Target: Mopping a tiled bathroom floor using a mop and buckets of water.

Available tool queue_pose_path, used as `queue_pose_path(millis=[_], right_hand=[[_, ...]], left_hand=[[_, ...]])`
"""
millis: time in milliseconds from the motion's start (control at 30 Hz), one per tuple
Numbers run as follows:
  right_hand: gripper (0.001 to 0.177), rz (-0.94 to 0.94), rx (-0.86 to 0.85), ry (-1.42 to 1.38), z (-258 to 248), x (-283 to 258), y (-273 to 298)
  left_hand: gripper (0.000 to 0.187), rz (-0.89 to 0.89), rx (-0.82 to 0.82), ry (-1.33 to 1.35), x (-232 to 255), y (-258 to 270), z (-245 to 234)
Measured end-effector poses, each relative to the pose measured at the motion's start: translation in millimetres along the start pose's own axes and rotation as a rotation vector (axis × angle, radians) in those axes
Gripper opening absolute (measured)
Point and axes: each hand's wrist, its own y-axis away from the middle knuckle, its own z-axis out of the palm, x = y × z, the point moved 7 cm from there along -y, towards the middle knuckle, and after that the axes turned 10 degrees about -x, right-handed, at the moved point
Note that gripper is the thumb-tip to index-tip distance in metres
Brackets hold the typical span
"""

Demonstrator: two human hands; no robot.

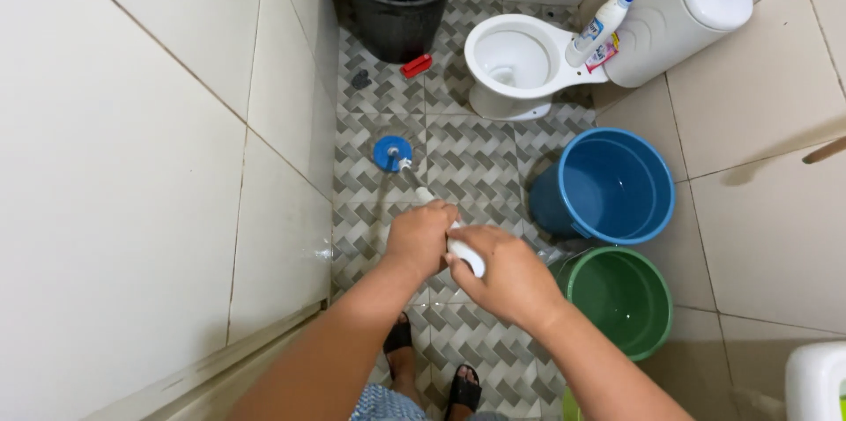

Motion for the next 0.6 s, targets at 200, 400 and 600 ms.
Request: queue_pose_path(millis=[200, 400, 600], right_hand=[[0.033, -0.226, 0.085, 0.026, 19.1, -13.4, -24.0], [0.037, -0.265, 0.099, 0.12, 84.3, 6.6, -66.7], [0.033, -0.196, 0.13, 0.093, 63.7, -23.1, -74.9]], left_hand=[[0.025, 0.034, 0.255, 0.087, -36.1, 16.1, -11.3], [0.031, -0.061, 0.229, 0.127, -120.3, -7.3, 45.6], [0.025, -0.135, 0.084, 0.144, -127.4, -11.6, 14.9]])
